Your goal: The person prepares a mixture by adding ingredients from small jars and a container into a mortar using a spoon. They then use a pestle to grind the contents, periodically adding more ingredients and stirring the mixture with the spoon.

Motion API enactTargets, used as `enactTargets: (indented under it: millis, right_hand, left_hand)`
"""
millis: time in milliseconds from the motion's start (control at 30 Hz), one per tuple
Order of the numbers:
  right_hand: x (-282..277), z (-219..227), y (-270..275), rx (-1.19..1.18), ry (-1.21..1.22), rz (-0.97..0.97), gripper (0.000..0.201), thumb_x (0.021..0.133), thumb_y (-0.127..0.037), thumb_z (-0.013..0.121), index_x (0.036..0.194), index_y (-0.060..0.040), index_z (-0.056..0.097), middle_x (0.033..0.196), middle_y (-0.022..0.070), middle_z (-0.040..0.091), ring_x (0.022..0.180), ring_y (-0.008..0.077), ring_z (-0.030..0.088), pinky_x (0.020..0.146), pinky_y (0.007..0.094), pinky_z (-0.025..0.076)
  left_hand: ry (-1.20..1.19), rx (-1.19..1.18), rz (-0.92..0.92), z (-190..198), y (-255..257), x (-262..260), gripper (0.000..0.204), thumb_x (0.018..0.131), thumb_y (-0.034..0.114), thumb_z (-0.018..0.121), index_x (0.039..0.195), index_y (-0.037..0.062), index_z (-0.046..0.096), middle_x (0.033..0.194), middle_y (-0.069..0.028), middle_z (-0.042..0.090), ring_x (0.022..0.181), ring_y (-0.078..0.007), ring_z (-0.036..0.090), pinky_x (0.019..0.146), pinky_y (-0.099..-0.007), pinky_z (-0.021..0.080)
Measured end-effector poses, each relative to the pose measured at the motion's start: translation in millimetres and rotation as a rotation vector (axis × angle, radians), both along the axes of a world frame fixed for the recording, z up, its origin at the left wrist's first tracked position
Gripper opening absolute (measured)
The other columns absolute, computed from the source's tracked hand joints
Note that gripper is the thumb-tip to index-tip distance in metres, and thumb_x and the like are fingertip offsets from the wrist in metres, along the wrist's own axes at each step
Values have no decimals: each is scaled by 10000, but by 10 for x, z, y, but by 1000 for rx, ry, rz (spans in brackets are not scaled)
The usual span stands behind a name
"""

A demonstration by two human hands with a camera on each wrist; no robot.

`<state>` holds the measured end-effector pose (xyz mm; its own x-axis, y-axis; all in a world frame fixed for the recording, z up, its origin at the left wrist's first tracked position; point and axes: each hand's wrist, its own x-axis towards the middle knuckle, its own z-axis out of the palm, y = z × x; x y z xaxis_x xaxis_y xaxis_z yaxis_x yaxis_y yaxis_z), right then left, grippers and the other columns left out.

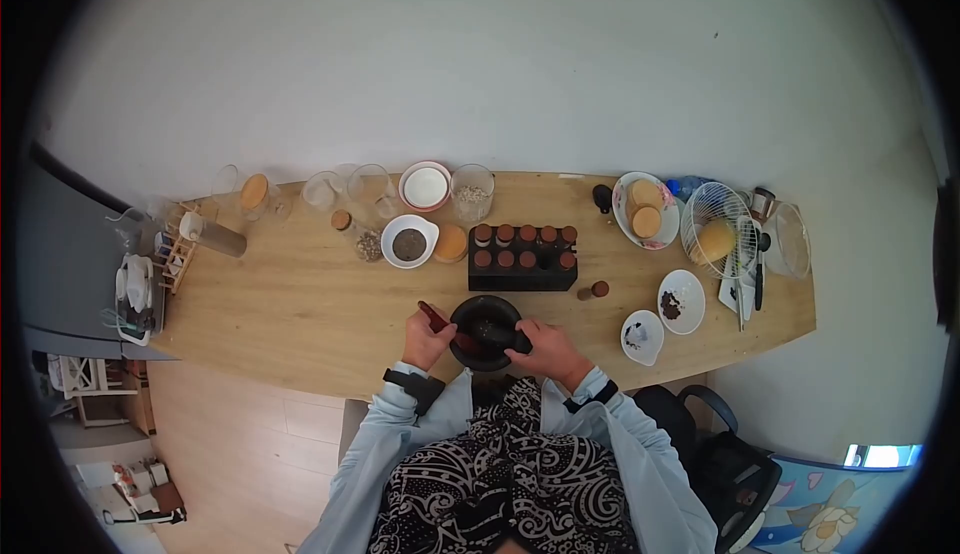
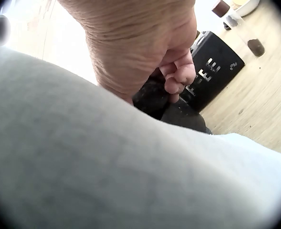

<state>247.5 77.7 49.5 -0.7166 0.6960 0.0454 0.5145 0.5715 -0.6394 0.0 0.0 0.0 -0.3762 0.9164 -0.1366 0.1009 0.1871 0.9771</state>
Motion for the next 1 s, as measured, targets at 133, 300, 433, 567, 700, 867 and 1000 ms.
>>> enactTargets:
  millis: [133, 300, 433, 567, 700, 867, 1000]
  right_hand:
    - [1, -63, 11, 6, 23, -23, 451, 752, -334, 727, 1045, -35, 559, 932, 166, 627, 837, 355, 632, 741, 432, 505]
    - [-1, -78, 43, -140, 99, -118, 376, 766, -266, 742, 1006, -29, 576, 783, 148, 630, 714, 298, 648, 637, 365, 508]
    - [59, -176, 98, -389, 224, -179, 342, 782, -237, 737, 988, -17, 575, 680, 89, 597, 611, 210, 612, 573, 328, 485]
    - [185, -111, 155, -519, 395, -235, 276, 821, -201, 709, 971, -18, 568, 643, 28, 564, 523, 107, 524, 481, 271, 420]
    - [369, -93, 184, -878, 624, -439, 174, 862, -140, 663, 945, -18, 571, 629, 0, 542, 482, 67, 479, 424, 235, 356]
    - [587, -199, 206, -814, 720, -571, 160, 870, -136, 646, 942, -14, 570, 615, 8, 523, 463, 73, 468, 406, 234, 342]
    - [689, -329, 192, -792, 668, -649, 147, 878, -138, 605, 931, -6, 570, 646, 39, 551, 456, 93, 474, 417, 237, 346]
  left_hand:
    - [-210, -9, 14, 114, -3, 7, 116, 757, -1, 691, 804, 8, 585, 649, -46, 590, 549, -106, 557, 504, -253, 443]
    - [-256, -86, -27, 130, 9, -78, 107, 785, 1, 679, 824, 14, 581, 631, -45, 589, 501, -108, 546, 452, -238, 418]
    - [-348, -75, -39, 131, -4, -101, 101, 798, 3, 673, 829, 16, 578, 607, -53, 587, 466, -111, 536, 410, -232, 387]
    - [-423, -50, -40, 148, -14, -126, 95, 803, 3, 670, 827, 19, 580, 604, -59, 591, 469, -114, 543, 411, -234, 388]
    - [-569, -30, 65, 151, 6, -161, 78, 816, 29, 665, 832, 26, 589, 600, -55, 588, 459, -124, 534, 416, -228, 387]
    - [-704, 5, 119, 148, 17, -200, 35, 839, 41, 633, 839, 27, 601, 593, -47, 571, 460, -120, 501, 435, -241, 382]
    - [-726, 39, 153, 85, 32, -207, 28, 852, 33, 627, 867, 33, 604, 612, -54, 584, 476, -121, 506, 454, -242, 385]
